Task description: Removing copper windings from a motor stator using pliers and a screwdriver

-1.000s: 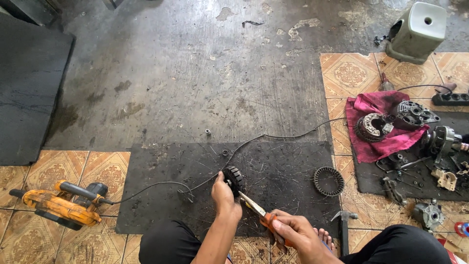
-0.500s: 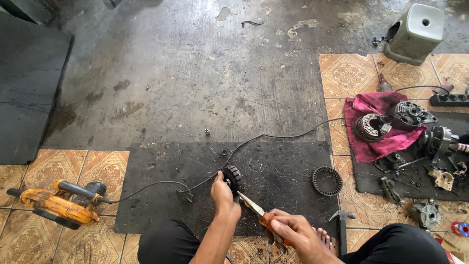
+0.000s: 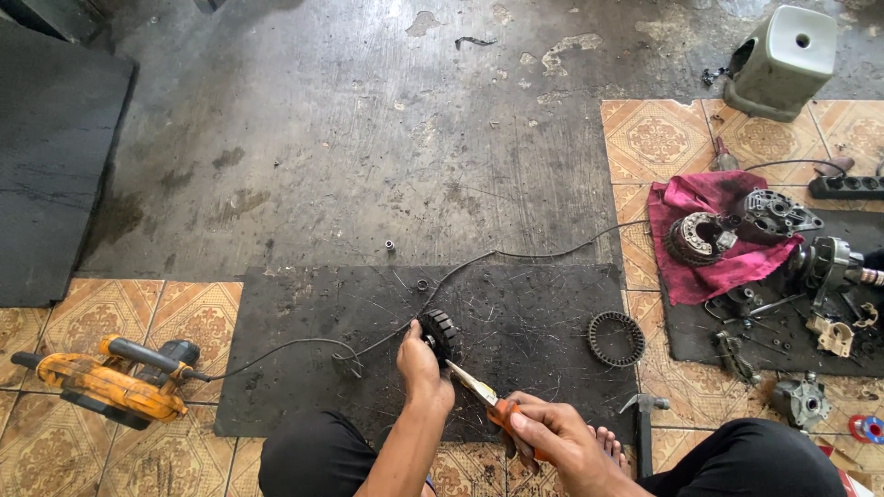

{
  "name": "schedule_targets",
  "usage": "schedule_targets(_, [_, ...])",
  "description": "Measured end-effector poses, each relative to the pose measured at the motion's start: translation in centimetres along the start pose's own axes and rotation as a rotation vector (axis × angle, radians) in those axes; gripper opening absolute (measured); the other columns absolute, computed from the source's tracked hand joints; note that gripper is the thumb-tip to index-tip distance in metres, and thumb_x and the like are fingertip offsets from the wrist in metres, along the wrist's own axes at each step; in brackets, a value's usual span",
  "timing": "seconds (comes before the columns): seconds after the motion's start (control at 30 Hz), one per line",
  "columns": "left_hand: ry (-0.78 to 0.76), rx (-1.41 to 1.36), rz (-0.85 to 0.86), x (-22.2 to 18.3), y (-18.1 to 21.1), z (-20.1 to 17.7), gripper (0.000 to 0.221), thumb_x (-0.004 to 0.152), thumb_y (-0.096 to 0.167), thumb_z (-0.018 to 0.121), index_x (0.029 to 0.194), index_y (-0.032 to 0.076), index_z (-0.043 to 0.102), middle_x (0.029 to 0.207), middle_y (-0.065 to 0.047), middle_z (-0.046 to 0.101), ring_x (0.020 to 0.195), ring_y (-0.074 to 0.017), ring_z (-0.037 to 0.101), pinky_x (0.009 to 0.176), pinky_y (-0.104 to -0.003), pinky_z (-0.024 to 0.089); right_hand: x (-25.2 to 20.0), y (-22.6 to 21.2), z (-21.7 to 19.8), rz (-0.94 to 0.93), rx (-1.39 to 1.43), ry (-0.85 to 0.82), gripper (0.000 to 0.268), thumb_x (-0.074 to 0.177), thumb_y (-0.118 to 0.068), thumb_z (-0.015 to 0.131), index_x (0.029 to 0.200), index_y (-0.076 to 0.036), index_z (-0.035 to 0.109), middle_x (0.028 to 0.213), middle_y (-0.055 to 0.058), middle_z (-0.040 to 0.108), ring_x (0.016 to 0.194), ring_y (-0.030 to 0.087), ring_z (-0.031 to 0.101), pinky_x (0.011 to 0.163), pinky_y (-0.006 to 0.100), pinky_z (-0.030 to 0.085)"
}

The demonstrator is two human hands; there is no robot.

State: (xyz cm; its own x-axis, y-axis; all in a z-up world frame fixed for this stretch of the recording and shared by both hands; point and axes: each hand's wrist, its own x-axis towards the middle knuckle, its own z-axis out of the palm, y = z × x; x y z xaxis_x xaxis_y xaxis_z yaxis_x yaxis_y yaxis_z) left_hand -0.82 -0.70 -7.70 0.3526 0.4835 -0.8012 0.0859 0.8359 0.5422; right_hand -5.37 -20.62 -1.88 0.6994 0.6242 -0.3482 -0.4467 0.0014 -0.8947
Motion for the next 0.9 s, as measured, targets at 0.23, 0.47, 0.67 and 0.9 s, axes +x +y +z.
schedule_targets(0.23, [-0.010,0.020,0.001,-1.3,0.7,0.2,0.027,0.106,0.025,0.048,0.100,0.008,0.069,0.077,-0.012,0.067,0.059,-0.0227,0.057,0.048,-0.035,0.041,0.0,0.0,-0.1,-0.040,-0.009,-0.005,0.050,0.097,-0.033,0.060,0.059,-0.001,0.060,0.093,0.013,0.058,0.072,0.020,0.054,0.055,0.031,0.046])
schedule_targets(0.47, [-0.039,0.000,-0.003,-2.4,1.9,0.4,0.026,0.105,0.022,0.049,0.106,0.003,0.068,0.078,-0.010,0.063,0.057,-0.0176,0.054,0.042,-0.028,0.038,-0.4,-0.2,-1.5,-0.063,-0.026,0.069,0.036,0.094,-0.026,0.057,0.065,-0.003,0.058,0.085,0.013,0.066,0.061,0.018,0.053,0.053,0.029,0.047])
schedule_targets(0.67, [-0.225,-0.248,-0.053,-0.4,3.4,0.3,0.031,0.093,0.011,0.036,0.115,0.004,0.056,0.081,-0.014,0.058,0.058,-0.0168,0.047,0.038,-0.025,0.035,0.4,0.1,-3.0,-0.061,0.237,0.227,0.040,0.097,-0.026,0.063,0.097,0.013,0.071,0.067,0.009,0.041,0.053,0.020,0.046,0.039,0.025,0.019])
schedule_targets(0.9, [-0.259,-0.336,0.038,1.1,6.1,0.4,0.030,0.106,0.027,0.037,0.095,0.008,0.058,0.080,-0.011,0.057,0.059,-0.0202,0.047,0.043,-0.029,0.033,0.1,-2.1,-1.4,-0.202,-0.059,0.055,0.040,0.094,-0.021,0.062,0.058,-0.003,0.057,0.081,0.013,0.061,0.057,0.015,0.048,0.045,0.025,0.032])
